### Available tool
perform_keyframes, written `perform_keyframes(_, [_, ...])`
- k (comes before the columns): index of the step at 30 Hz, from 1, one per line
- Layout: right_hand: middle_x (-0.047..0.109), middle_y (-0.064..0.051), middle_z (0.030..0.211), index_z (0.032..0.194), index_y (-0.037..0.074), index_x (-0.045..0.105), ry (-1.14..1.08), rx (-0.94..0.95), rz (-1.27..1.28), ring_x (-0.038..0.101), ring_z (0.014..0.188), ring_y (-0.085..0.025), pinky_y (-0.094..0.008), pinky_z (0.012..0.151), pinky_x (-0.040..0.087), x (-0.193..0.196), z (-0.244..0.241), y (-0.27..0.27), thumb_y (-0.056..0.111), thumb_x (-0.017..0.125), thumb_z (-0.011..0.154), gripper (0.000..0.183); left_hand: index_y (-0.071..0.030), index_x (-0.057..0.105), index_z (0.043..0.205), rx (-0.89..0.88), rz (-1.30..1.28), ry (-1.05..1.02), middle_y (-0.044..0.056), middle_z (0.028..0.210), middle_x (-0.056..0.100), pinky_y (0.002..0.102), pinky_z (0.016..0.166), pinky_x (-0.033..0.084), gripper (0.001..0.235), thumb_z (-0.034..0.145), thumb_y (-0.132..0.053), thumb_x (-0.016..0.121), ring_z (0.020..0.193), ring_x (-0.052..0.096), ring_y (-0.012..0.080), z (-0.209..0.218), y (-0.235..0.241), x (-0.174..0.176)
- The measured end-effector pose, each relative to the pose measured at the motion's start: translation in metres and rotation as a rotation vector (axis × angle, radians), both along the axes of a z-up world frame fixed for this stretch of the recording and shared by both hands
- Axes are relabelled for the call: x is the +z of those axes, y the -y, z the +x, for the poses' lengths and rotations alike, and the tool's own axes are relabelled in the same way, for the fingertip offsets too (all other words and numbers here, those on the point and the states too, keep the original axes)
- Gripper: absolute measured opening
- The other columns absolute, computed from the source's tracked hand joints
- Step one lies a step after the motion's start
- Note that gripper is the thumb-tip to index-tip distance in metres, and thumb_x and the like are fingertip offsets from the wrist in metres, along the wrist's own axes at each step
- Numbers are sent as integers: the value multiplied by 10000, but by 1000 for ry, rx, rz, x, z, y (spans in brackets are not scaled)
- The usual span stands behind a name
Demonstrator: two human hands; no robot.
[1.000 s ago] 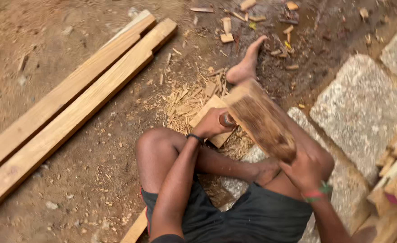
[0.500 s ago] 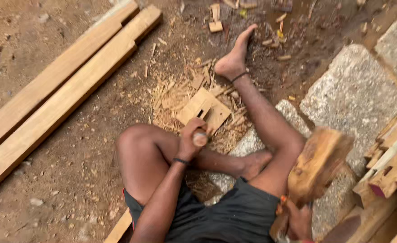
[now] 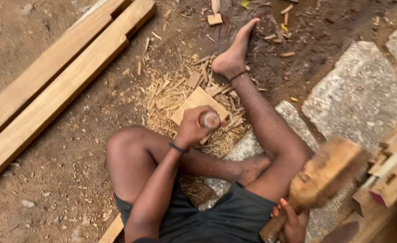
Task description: The person sits on the ground and uses a chisel and wooden mallet to carve a small piece of wood. They repeatedly strike the chisel to shape the wood, occasionally pausing to inspect the progress.
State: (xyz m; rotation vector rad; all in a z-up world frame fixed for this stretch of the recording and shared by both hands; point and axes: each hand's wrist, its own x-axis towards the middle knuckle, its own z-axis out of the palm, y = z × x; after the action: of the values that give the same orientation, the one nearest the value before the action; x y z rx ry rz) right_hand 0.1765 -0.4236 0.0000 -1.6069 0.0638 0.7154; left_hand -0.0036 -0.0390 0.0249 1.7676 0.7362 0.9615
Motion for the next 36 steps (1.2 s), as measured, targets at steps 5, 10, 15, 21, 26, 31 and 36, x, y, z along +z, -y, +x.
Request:
perform_keyframes(5, [514,-111,748,1197,19,521,-46,-10,-213,540,569,-233,-405,548,509,39,-10,-21,42,650,962,269,-70,622,979,287,-290,550,95,1001,696,331,667,559,231,876,-42,827,872,660,182,-59,-13,14])
perform_keyframes(10, [71,-147,1372,1467,-13,66,231,342,631,117,1219,-213,-369,1046,152,-50,75,-492,254,404,1044,603,-72,571,1031,198,-319,898,70,875,623,359,881,523,260,988,-70,827,829,625,177,-92,-55,9])
perform_keyframes(15, [-148,-186,1716,1621,-44,-182,447,512,668,-113,1585,-210,-343,1335,-48,-63,82,-558,317,257,1119,759,-94,618,907,-108,-126,490,37,714,635,309,612,576,219,897,-185,816,644,655,160,-78,-50,15])
perform_keyframes(21, [-19,-172,1547,1513,-42,-50,623,492,496,11,1410,-211,-349,1198,53,-50,77,-542,267,335,1089,651,-62,617,849,-196,48,414,34,675,631,360,622,603,281,898,-260,809,619,691,190,-71,-46,23])
perform_keyframes(26, [88,-160,1405,1424,-40,61,667,475,418,115,1264,-212,-354,1083,137,-40,70,-528,225,399,1064,561,-50,604,868,-250,6,560,42,644,621,354,641,611,342,878,-316,819,607,683,195,-71,-58,16])
perform_keyframes(31, [195,-148,1264,1335,-38,171,654,497,367,218,1118,-213,-359,969,222,-44,70,-527,183,464,1039,471,-53,612,890,-224,-36,545,47,666,631,401,727,625,372,904,-371,803,633,693,206,-63,-50,8])
perform_keyframes(36, [303,-136,1122,1245,-36,282,586,479,211,321,972,-214,-364,855,306,-64,54,-435,140,529,1014,382,-68,614,849,-237,-188,446,28,705,650,318,645,598,381,894,-385,820,652,694,172,-53,-47,-8])
